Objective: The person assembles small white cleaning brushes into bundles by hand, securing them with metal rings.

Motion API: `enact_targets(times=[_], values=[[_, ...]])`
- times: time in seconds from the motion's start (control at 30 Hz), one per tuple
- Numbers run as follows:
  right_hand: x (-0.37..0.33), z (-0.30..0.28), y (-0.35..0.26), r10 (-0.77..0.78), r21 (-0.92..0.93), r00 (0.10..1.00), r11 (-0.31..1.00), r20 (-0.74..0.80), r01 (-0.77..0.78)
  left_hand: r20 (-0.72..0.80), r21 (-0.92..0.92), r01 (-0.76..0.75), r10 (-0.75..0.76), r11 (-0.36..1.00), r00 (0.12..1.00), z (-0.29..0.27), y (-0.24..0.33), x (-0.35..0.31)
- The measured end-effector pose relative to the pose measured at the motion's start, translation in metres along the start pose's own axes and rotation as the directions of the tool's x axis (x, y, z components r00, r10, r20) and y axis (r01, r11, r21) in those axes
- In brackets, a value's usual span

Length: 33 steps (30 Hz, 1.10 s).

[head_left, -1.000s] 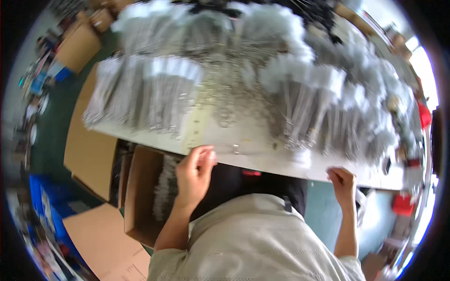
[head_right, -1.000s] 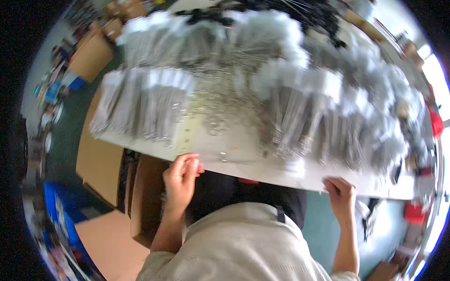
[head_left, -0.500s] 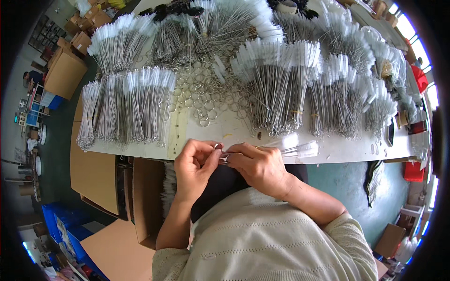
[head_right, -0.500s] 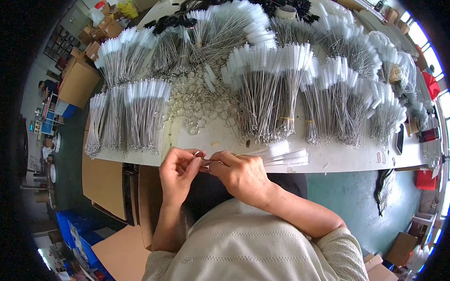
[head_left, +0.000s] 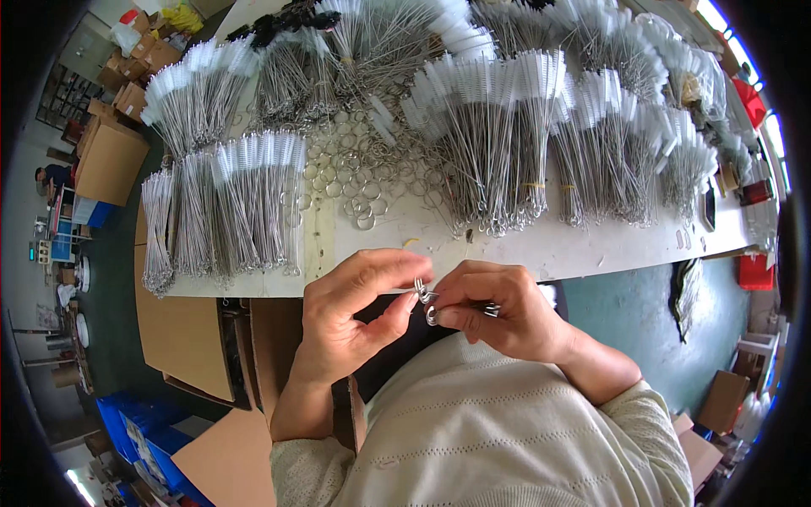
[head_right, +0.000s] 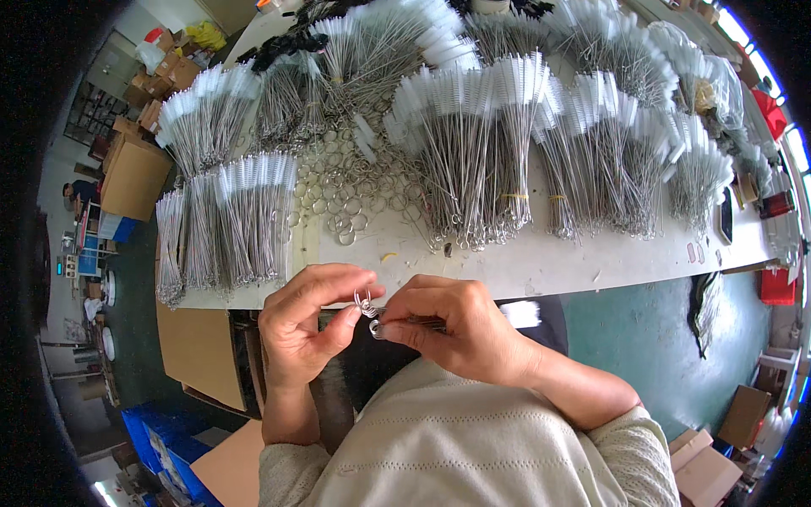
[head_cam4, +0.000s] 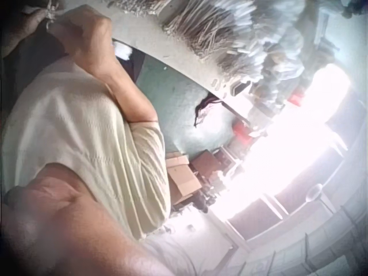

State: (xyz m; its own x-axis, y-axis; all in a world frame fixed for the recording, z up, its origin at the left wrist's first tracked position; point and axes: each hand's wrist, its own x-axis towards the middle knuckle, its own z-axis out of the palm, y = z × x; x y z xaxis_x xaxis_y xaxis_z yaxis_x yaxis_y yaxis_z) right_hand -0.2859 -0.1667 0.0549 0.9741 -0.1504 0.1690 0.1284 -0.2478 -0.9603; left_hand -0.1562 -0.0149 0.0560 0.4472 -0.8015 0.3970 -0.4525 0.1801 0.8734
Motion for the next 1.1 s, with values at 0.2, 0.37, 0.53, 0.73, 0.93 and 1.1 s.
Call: enact_targets(times=[0.2,0.37,0.53,0.73,0.93,1.1], values=[[0.009,-0.011,-0.015,0.333,0.566,0.940,0.761,0.078,-0.316,-0.102,0.197,-0.113,0.135,0.974,0.986,0.008,0.018,-0.001],[0.016,-0.005,-0.025,0.310,0.591,0.950,0.761,0.029,-0.267,-0.092,0.324,-0.198,0.239,0.925,0.967,0.007,0.020,0.008],[0.021,-0.012,-0.024,0.326,0.504,0.940,0.798,0.100,-0.331,-0.115,0.163,-0.101,0.121,0.981,0.986,0.000,0.023,0.011],[0.017,-0.012,-0.016,0.275,0.456,0.959,0.846,0.068,-0.275,0.041,0.213,-0.027,0.019,0.977,0.999,-0.011,0.029,0.023],[0.019,-0.010,-0.018,0.294,0.522,0.941,0.783,0.170,-0.339,-0.016,-0.064,0.238,-0.239,0.969,0.971,-0.013,0.019,0.016],[0.024,-0.006,-0.013,0.288,0.495,0.949,0.810,0.128,-0.313,0.020,-0.157,0.359,-0.360,0.920,0.933,-0.014,0.027,0.013]])
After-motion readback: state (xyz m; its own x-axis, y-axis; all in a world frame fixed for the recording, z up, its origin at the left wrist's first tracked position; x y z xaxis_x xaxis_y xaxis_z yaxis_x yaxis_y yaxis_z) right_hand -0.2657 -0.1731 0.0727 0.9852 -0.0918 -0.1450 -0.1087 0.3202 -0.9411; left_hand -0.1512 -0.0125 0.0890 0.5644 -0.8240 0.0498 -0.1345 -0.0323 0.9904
